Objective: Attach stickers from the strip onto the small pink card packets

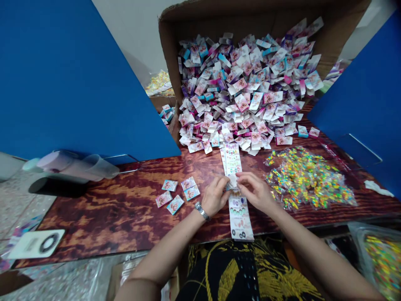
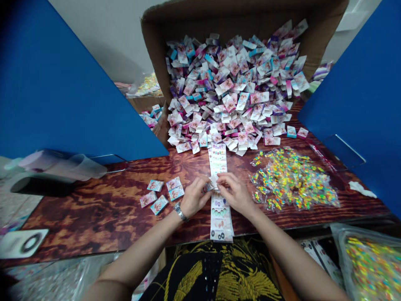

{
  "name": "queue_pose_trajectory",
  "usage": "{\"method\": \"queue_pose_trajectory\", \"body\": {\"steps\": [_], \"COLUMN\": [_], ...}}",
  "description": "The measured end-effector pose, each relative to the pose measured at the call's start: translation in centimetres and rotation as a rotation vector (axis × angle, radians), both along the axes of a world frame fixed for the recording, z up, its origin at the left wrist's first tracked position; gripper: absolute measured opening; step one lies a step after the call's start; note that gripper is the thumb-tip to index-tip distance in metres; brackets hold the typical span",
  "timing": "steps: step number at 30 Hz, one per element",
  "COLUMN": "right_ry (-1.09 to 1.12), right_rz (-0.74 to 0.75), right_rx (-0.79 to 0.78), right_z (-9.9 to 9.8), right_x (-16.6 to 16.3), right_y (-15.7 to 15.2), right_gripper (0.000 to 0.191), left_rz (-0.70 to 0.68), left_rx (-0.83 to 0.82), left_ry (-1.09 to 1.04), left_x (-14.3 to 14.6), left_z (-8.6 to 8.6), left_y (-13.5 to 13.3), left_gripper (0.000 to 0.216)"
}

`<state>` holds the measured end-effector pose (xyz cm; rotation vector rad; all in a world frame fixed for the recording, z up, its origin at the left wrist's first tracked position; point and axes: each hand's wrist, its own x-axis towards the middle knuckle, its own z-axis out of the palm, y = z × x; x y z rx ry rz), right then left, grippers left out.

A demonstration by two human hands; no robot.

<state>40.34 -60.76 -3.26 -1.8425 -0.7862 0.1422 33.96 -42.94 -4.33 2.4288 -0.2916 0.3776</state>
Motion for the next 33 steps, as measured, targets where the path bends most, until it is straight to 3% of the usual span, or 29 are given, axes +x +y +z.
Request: {"method": "queue_pose_trajectory", "body": {"steps": [3, 8, 11, 14, 18, 22, 25, 29, 33], "right_ry": [-0.203, -0.274, -0.190, 0.000, 0.210, 0.173, 0.160, 0.250, 0.396], "right_rz": [-0.034, -0.132, -0.186, -0.217, -0.099, -0.179, -0.222, -0.184, -0.200], "right_rx": [-0.109, -0.164, -0.161, -0.061, 0.131, 0.047, 0.019, 0.081, 0.172], "right_z": [0.6, 0.3, -0.4, -1.0, -1.6, -1.4, -0.6, -0.1, -0.8], "right_x": [-0.5, -1.0, -1.1, -1.1, -1.3, -1.6, -1.7, -1.4, -1.0], "right_y": [0.1, 1.0, 1.3, 1.4, 1.4, 1.5, 1.7, 1.9, 2.4], "right_gripper": [0.017, 0.021, 0.023, 0.029, 0.029, 0.033, 0.026, 0.021, 0.022], "left_rz": [-0.025, -0.043, -0.054, -0.065, -0.026, -0.041, -0.023, 0.018, 0.051], "left_rx": [0.024, 0.037, 0.015, -0.013, -0.041, 0.010, 0.050, 0.087, 0.100], "left_ry": [-0.011, 0.000, 0.018, 0.019, 0.010, -0.029, -0.045, -0.045, -0.071], "left_x": [-0.1, -0.2, -0.3, -0.3, -0.3, -0.4, -0.4, -0.4, -0.6], "left_z": [0.0, 0.2, 0.3, 0.4, 0.5, 0.3, 0.3, 0.1, -0.3], "left_y": [-0.4, -0.9, -0.9, -0.8, -0.7, -0.9, -1.0, -1.1, -1.2], "left_gripper": [0.035, 0.039, 0.037, 0.039, 0.038, 0.039, 0.042, 0.046, 0.050]}}
